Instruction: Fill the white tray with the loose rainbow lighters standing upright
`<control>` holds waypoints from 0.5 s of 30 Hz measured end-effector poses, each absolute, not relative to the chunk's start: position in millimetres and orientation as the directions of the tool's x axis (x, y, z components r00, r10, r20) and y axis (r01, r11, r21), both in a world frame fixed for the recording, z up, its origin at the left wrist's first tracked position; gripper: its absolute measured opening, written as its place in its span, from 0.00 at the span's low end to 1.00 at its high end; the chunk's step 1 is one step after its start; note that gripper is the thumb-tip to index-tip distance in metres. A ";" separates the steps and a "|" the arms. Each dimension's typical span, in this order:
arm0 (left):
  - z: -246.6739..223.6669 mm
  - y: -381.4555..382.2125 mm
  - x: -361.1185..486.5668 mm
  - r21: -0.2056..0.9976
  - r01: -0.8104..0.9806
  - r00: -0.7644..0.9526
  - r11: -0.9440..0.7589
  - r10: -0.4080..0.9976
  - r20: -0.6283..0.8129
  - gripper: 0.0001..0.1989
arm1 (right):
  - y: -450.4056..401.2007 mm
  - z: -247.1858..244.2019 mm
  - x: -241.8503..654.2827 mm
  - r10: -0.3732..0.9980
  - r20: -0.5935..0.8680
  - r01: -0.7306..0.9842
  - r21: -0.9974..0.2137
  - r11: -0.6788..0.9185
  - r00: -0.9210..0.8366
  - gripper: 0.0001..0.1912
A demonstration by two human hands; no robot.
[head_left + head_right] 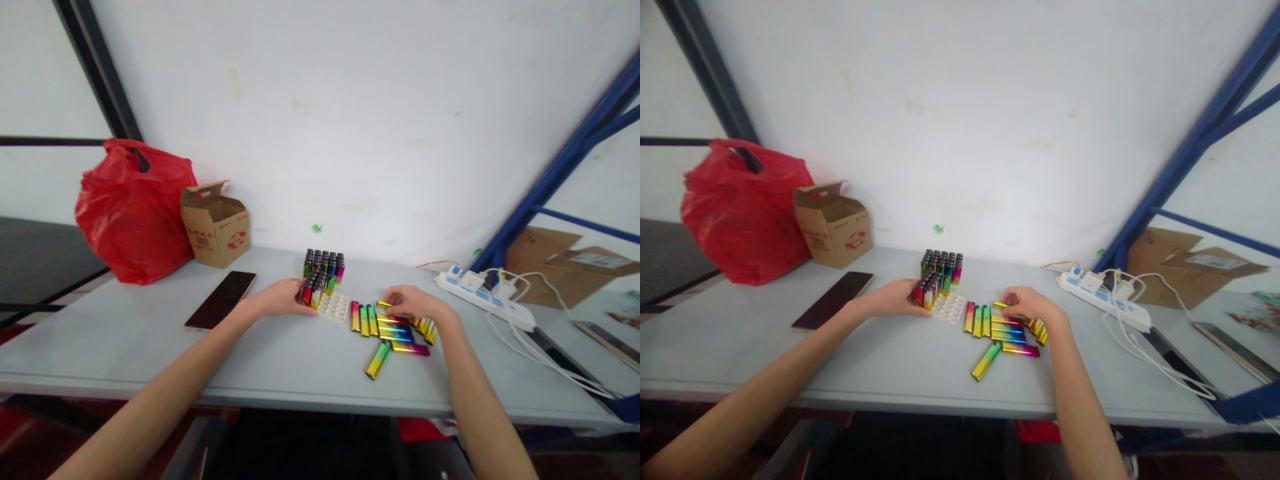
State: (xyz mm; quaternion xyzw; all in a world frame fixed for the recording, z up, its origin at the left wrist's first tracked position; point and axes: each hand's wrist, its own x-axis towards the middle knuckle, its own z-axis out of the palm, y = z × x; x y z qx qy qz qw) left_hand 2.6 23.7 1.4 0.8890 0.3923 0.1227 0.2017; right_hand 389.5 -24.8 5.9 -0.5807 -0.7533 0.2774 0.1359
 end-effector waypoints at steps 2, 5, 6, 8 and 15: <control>1.1 24.3 2.5 0.458 0.649 0.660 -0.608 0.749 0.061 0.36 | -21.8 4.4 385.2 0.961 -0.029 0.813 -0.540 0.217 -0.275 0.13; 1.2 23.9 2.4 0.462 0.644 0.658 -0.609 0.750 0.071 0.35 | -17.4 3.5 376.5 0.959 0.142 0.797 -0.534 0.282 -0.244 0.17; 1.5 23.5 2.4 0.462 0.642 0.659 -0.612 0.748 0.074 0.35 | -16.2 3.4 372.7 0.955 0.194 0.789 -0.540 0.294 -0.224 0.19; 2.3 22.5 2.3 0.455 0.646 0.661 -0.613 0.747 0.069 0.35 | -13.8 3.2 363.7 0.941 0.288 0.773 -0.551 0.314 -0.178 0.23; 4.1 20.0 2.5 0.476 0.629 0.665 -0.614 0.742 0.078 0.32 | -5.4 -4.2 332.7 0.923 0.384 0.568 -0.760 0.315 0.001 0.23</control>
